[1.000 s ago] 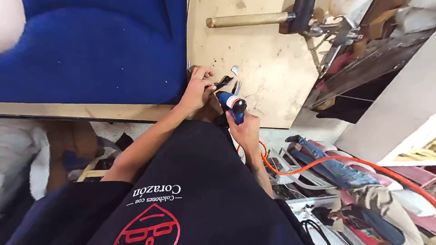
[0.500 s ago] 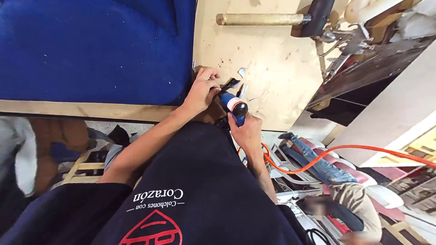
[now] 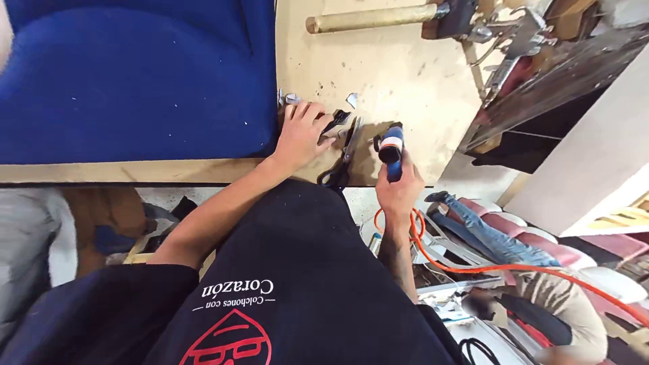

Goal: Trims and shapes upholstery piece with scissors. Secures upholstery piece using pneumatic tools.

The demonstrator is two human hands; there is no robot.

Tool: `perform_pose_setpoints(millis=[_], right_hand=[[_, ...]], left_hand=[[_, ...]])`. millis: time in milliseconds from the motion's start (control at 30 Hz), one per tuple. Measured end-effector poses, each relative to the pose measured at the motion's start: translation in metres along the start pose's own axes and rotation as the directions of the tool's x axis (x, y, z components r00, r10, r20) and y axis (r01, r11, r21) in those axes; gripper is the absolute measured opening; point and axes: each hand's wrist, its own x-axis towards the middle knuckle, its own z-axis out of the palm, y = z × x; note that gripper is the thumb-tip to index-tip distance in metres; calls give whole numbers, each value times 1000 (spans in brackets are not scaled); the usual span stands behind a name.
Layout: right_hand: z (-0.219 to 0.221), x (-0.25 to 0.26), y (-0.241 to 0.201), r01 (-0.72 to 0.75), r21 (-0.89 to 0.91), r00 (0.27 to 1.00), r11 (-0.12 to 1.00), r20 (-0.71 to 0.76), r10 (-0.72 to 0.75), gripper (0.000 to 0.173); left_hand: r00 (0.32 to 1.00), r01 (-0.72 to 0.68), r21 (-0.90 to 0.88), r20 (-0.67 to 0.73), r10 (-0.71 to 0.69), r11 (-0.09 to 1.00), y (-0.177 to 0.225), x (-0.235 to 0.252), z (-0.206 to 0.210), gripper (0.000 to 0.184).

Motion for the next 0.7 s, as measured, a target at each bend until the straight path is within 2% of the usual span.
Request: perform_pose_setpoints(millis=[67, 167, 233, 300, 367, 433, 533, 633, 700], right_hand=[[10, 6, 12, -38, 11, 998, 999, 47, 38, 61], [10, 9, 10, -31, -8, 993, 999, 112, 32, 66], [-1, 11, -6, 66, 1, 994, 998, 82, -66, 59], [-8, 17, -28, 224, 82, 972, 971, 59, -229, 48], [-7, 26, -47, 399, 175, 904, 900, 90, -419, 43], [10, 46, -61, 566, 231, 793, 792, 108, -599, 36], [46, 77, -64, 760, 250, 614, 601, 28, -789, 23], [55, 93, -65, 806, 286, 545, 518, -19, -838, 25], [56, 97, -67, 794, 320, 544, 517, 5, -839, 26]], left_hand=[[996, -69, 115, -40, 74, 991, 3, 3, 6, 40], [974, -157, 134, -142, 175, 978, 0, 2, 18, 28], [970, -180, 78, -154, 191, 981, -3, -2, 19, 22], [969, -188, -11, -165, 184, 982, -7, -5, 17, 19], [968, -205, -99, -167, 187, 974, -10, -9, 15, 18], [963, -227, -149, -184, 198, 963, -11, -9, 15, 18], [963, -213, -188, -206, 174, 959, -11, -9, 16, 17], [970, -184, -201, -196, 144, 962, -11, -8, 14, 18], [977, -156, -205, -174, 121, 966, -10, -8, 13, 17]])
